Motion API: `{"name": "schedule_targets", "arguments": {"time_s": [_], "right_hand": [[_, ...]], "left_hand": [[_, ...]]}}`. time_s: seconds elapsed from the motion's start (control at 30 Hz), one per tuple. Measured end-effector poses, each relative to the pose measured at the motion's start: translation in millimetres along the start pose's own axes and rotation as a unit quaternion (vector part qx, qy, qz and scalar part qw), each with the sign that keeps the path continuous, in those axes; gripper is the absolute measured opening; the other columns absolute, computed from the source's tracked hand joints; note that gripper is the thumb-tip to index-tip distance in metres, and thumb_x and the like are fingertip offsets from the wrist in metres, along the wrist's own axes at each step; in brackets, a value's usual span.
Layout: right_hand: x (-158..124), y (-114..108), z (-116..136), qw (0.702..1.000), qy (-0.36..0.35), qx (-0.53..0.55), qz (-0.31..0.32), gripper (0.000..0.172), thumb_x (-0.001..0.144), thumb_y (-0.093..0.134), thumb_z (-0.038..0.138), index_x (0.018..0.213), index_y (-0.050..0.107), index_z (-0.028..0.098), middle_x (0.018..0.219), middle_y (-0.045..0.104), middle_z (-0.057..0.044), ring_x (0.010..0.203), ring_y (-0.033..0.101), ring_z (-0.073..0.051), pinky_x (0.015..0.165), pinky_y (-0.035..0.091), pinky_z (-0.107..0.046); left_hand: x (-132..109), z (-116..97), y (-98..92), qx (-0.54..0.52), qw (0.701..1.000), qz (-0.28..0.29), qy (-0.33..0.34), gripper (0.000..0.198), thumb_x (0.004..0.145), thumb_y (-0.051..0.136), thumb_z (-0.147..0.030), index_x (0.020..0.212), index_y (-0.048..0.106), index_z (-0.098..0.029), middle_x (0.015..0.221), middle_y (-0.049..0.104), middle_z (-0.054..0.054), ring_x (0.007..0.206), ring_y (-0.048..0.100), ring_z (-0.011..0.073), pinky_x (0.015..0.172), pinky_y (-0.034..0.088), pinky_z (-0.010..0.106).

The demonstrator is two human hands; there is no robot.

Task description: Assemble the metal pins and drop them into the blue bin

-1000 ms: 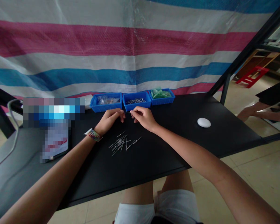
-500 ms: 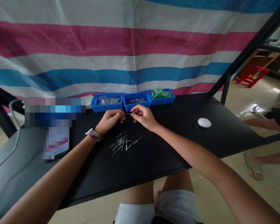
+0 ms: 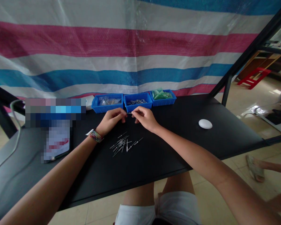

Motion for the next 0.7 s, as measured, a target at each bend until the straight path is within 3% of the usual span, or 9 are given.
{"name": "schedule_targets", "arguments": {"time_s": [0.33, 0.6, 0.7], "right_hand": [[-1.3, 0.8, 5.2, 0.999, -0.003, 0.034, 0.002, 0.019, 0.084, 0.077, 0.034, 0.09, 0.066, 0.02, 0.087, 0.066, 0.001, 0.062, 0.067, -0.011, 0.057, 0.058, -0.025], [3.0, -3.7, 3.0, 0.998, 0.016, 0.054, -0.015, 0.028, 0.079, 0.082, 0.04, 0.083, 0.062, 0.02, 0.08, 0.064, 0.003, 0.06, 0.063, -0.011, 0.056, 0.057, -0.025], [6.2, -16.6, 5.3, 0.995, 0.016, 0.075, -0.062, 0.027, 0.08, 0.081, 0.041, 0.092, 0.068, 0.02, 0.094, 0.075, -0.001, 0.057, 0.063, -0.009, 0.056, 0.055, -0.024]], "left_hand": [[1.2, 7.7, 0.8, 0.02, 1.0, 0.002, 0.0, 0.047, 0.1, 0.058, -0.055, 0.078, 0.075, -0.018, 0.069, 0.07, 0.004, 0.069, 0.063, 0.018, 0.073, 0.047, 0.03], [0.2, 9.5, 1.4, -0.017, 1.0, 0.007, -0.015, 0.052, 0.102, 0.054, -0.056, 0.077, 0.076, -0.016, 0.071, 0.073, 0.007, 0.07, 0.066, 0.0199, 0.075, 0.05, 0.031], [0.3, 10.6, 1.7, -0.029, 0.999, 0.014, -0.014, 0.05, 0.102, 0.055, -0.054, 0.08, 0.077, -0.015, 0.072, 0.073, 0.008, 0.071, 0.065, 0.0198, 0.075, 0.049, 0.032]]}}
Point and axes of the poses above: each hand's wrist, its own x-axis towards the middle knuckle, its own y-axis out of the palm, z = x × y, the point moved 6 cm from there along x, towards the middle knuckle
